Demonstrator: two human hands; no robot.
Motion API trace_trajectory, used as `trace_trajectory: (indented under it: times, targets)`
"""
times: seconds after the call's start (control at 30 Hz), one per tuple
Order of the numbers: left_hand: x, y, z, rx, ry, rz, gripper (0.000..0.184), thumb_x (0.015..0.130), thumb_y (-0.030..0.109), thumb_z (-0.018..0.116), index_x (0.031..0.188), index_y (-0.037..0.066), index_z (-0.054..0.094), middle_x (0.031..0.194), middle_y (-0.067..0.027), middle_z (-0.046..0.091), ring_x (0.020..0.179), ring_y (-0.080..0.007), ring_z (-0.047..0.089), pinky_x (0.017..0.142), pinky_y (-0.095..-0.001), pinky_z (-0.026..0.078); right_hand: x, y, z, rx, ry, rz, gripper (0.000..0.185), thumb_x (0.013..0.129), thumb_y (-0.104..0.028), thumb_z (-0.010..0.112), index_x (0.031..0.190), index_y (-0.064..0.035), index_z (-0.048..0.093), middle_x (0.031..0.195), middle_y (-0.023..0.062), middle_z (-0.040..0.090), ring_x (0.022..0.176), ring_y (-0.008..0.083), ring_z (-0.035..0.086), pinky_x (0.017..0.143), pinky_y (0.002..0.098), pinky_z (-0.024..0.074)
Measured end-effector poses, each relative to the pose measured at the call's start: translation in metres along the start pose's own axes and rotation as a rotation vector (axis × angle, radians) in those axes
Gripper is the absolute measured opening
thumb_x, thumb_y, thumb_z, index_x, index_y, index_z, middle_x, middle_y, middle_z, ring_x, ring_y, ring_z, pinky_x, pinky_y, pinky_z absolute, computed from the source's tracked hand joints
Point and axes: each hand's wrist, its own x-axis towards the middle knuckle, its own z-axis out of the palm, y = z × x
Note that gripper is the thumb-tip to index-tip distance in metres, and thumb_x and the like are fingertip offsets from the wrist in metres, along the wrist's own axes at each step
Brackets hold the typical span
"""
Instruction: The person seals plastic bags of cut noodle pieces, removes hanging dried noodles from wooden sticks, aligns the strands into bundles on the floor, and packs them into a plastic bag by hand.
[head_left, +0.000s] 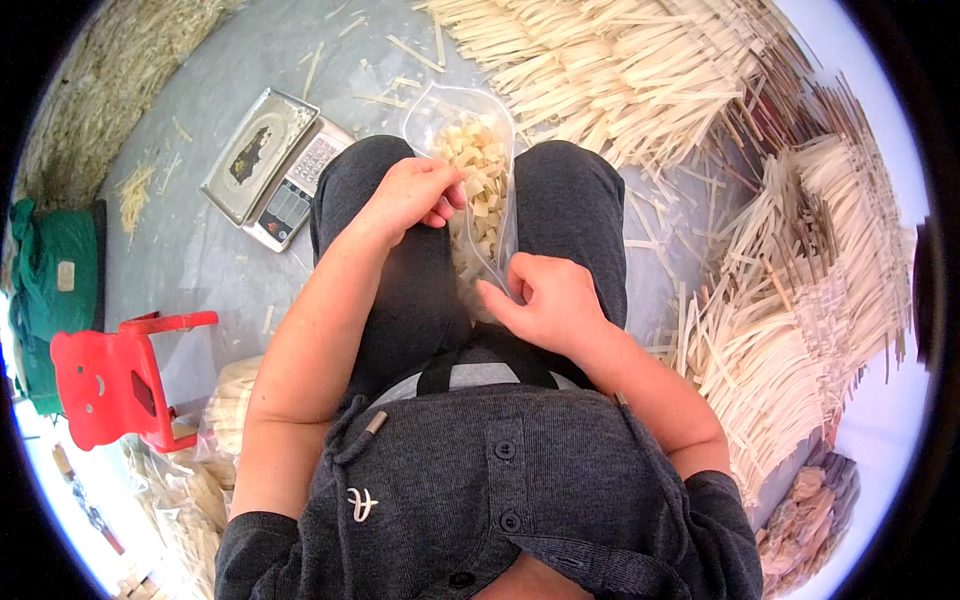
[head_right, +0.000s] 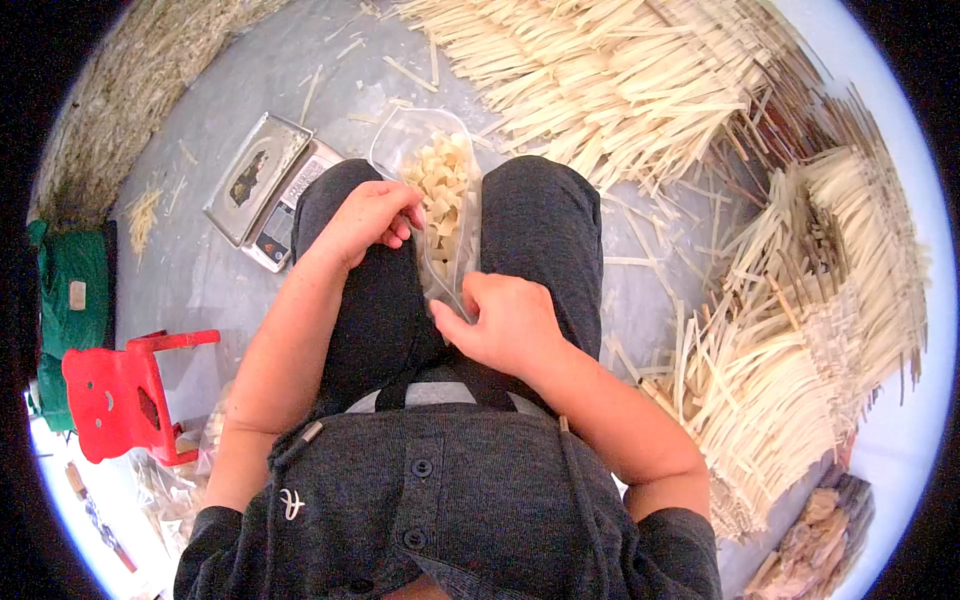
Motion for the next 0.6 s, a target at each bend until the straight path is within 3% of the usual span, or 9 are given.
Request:
trace_trajectory:
  times: [0.13, 0.2, 0.33, 0.4, 0.53, 0.6]
  targets:
    - [0.001, -0.001, 0.001, -0.010, 0.003, 0.002, 0.028, 0.090, 0.028, 0.055, 0.077, 0.005, 0.065, 0.072, -0.0015, 0.063, 0.056, -0.0078, 0.054, 0.050, -0.0223, 0.045, 0.009, 0.009, 0.014, 0.058, 0.086, -0.064, 0.026, 0.079, -0.026, 0.061, 0.068, -0.0029, 0.057, 0.070, 0.0162, 0.063, 0.066, 0.0359, 0.063, 0.060, 0.0452, 0.0502]
    - [0.002, -0.003, -0.001, -0.015, 0.004, 0.000, 0.028, 0.090, 0.028, 0.056, 0.077, 0.005, 0.065, 0.072, -0.0015, 0.063, 0.056, -0.0078, 0.054, 0.050, -0.0223, 0.045, 0.011, 0.017, 0.023, 0.074, 0.139, -0.146, 0.034, 0.080, -0.034, 0.062, 0.068, -0.0027, 0.057, 0.069, 0.0156, 0.063, 0.065, 0.0354, 0.063, 0.059, 0.0448, 0.0499]
    - [0.000, -0.002, 0.000, -0.026, 0.008, 0.001, 0.027, 0.089, 0.028, 0.056, 0.077, 0.005, 0.065, 0.072, -0.0015, 0.064, 0.056, -0.0077, 0.054, 0.050, -0.0224, 0.045, 0.010, 0.012, 0.014, 0.153, 0.096, -0.115, 0.034, 0.080, -0.034, 0.062, 0.068, -0.0023, 0.057, 0.069, 0.0162, 0.062, 0.066, 0.0360, 0.063, 0.060, 0.0449, 0.0496]
    - [0.001, -0.002, -0.001, -0.026, 0.007, 0.005, 0.027, 0.089, 0.028, 0.056, 0.077, 0.005, 0.065, 0.072, -0.0016, 0.064, 0.056, -0.0077, 0.054, 0.050, -0.0224, 0.045, 0.010, 0.001, 0.002, 0.058, 0.018, 0.000, 0.025, 0.079, -0.024, 0.061, 0.070, -0.0021, 0.057, 0.069, 0.0174, 0.061, 0.066, 0.0370, 0.062, 0.060, 0.0456, 0.0493]
    - [0.001, -0.003, -0.001, -0.034, -0.005, 0.020, 0.027, 0.089, 0.027, 0.056, 0.077, 0.005, 0.066, 0.072, -0.0016, 0.064, 0.056, -0.0077, 0.054, 0.050, -0.0222, 0.045, 0.021, 0.011, 0.018, 0.050, 0.103, -0.075, 0.024, 0.079, -0.024, 0.061, 0.070, -0.0019, 0.056, 0.070, 0.0172, 0.061, 0.066, 0.0369, 0.062, 0.060, 0.0457, 0.0492]
    - [0.001, -0.004, -0.001, -0.042, 0.002, 0.016, 0.027, 0.089, 0.027, 0.056, 0.077, 0.005, 0.066, 0.072, -0.0017, 0.064, 0.056, -0.0077, 0.054, 0.050, -0.0222, 0.045, 0.024, 0.016, 0.023, 0.101, 0.141, -0.165, 0.034, 0.081, -0.033, 0.061, 0.070, -0.0015, 0.057, 0.070, 0.0162, 0.062, 0.066, 0.0360, 0.063, 0.060, 0.0458, 0.0494]
